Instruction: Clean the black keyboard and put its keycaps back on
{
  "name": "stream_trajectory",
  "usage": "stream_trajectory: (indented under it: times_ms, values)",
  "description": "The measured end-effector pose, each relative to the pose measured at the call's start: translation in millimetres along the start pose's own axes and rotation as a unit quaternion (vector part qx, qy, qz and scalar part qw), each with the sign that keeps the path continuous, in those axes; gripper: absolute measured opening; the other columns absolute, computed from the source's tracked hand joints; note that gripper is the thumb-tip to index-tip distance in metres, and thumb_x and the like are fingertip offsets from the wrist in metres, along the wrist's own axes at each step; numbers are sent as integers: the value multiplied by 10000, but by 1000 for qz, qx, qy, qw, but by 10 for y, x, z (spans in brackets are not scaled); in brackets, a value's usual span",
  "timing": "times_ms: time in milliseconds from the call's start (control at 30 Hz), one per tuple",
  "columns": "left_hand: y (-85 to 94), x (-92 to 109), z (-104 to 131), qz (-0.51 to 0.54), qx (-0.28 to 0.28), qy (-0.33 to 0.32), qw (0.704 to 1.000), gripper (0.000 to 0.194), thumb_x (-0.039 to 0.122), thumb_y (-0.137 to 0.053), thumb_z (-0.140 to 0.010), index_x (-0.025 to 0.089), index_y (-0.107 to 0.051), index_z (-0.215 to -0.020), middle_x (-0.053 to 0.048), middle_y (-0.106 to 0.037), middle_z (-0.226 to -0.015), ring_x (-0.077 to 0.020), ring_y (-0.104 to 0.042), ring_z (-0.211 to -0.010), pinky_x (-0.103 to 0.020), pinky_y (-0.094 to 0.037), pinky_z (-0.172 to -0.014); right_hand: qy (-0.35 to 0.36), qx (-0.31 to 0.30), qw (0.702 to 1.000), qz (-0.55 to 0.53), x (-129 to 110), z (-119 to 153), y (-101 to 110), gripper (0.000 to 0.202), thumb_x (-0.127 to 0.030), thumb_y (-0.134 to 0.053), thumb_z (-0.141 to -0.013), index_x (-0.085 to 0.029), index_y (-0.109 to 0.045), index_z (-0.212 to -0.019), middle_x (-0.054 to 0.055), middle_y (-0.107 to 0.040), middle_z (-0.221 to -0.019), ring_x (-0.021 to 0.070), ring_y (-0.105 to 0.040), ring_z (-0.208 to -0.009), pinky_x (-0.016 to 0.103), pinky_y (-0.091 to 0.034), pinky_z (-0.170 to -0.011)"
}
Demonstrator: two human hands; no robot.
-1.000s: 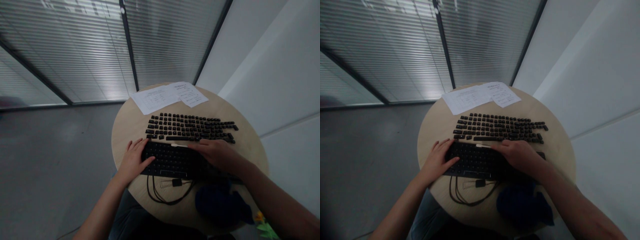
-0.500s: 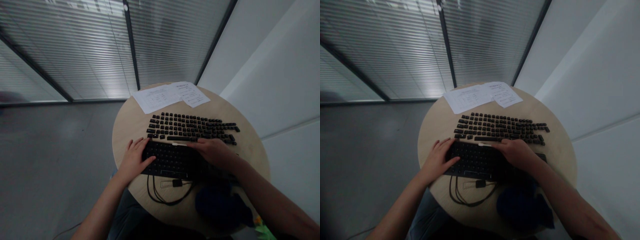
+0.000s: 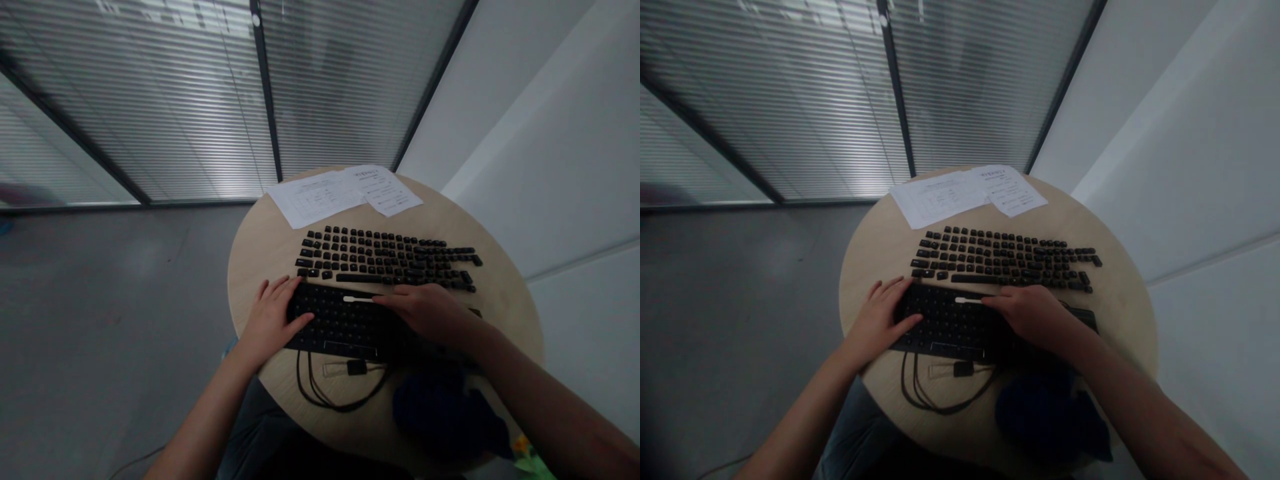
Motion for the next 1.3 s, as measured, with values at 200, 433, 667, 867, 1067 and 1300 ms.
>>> stream_trajectory:
  times_ms: [200,433,667,867,1067,1300]
  values:
    - [-7,-3,0,-4,-4,2,1000,683,524,-633,-909,190,-459,-1480,-160,-594,-1462,-368,-479,-1411,-669,-270,-1199,-16,22,1000,-13,31,-13,110,469,-110,-573,-939,-329,-664,-1344,2,-722,-884,126,-650,-658,236,-406,-590]
    - [-6,0,-3,0,4,-4,1000,683,511,-640,-901,216,-460,-1490,-151,-605,-1450,-378,-492,-1395,-684,-277,-1189,-2,-26,999,-30,189,154,-4,427,-103,-577,-927,-330,-715,-1262,7,-756,-919,148,-699,-725,251,-475,-641]
    - [-14,-4,-10,-4,-1,1,1000,676,531,-629,-905,214,-470,-1481,-150,-602,-1457,-372,-484,-1407,-668,-276,-1195,-23,2,1000,-8,249,297,94,486,-92,-564,-917,-346,-678,-1316,12,-756,-945,153,-706,-728,249,-478,-640]
    - [-10,1,-12,-11,-1,-1,1000,675,534,-624,-914,189,-467,-1472,-163,-596,-1461,-364,-482,-1411,-661,-270,-1200,-13,-41,999,-21,140,200,78,402,-94,-568,-919,-299,-741,-1218,25,-770,-923,174,-719,-747,266,-486,-641]
    - [-7,3,-13,-14,-5,1,1000,679,527,-630,-911,178,-471,-1471,-165,-599,-1457,-371,-484,-1408,-660,-272,-1201,-21,-24,999,-22,161,170,143,431,-123,-556,-948,-330,-697,-1298,23,-755,-940,176,-713,-756,274,-485,-656]
    - [-20,-2,-16,-14,-6,2,1000,678,509,-638,-910,173,-468,-1474,-161,-590,-1470,-363,-477,-1414,-660,-267,-1204,-45,-41,998,26,173,76,58,456,-121,-551,-956,-342,-682,-1332,27,-736,-929,158,-684,-701,260,-425,-606]
Point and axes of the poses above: each hand's wrist, its own z-axis away from the middle knuckle, its own y-axis out of the back of the hand, x = y × z, the point moved 8 cm from there along -z, towards the middle knuckle
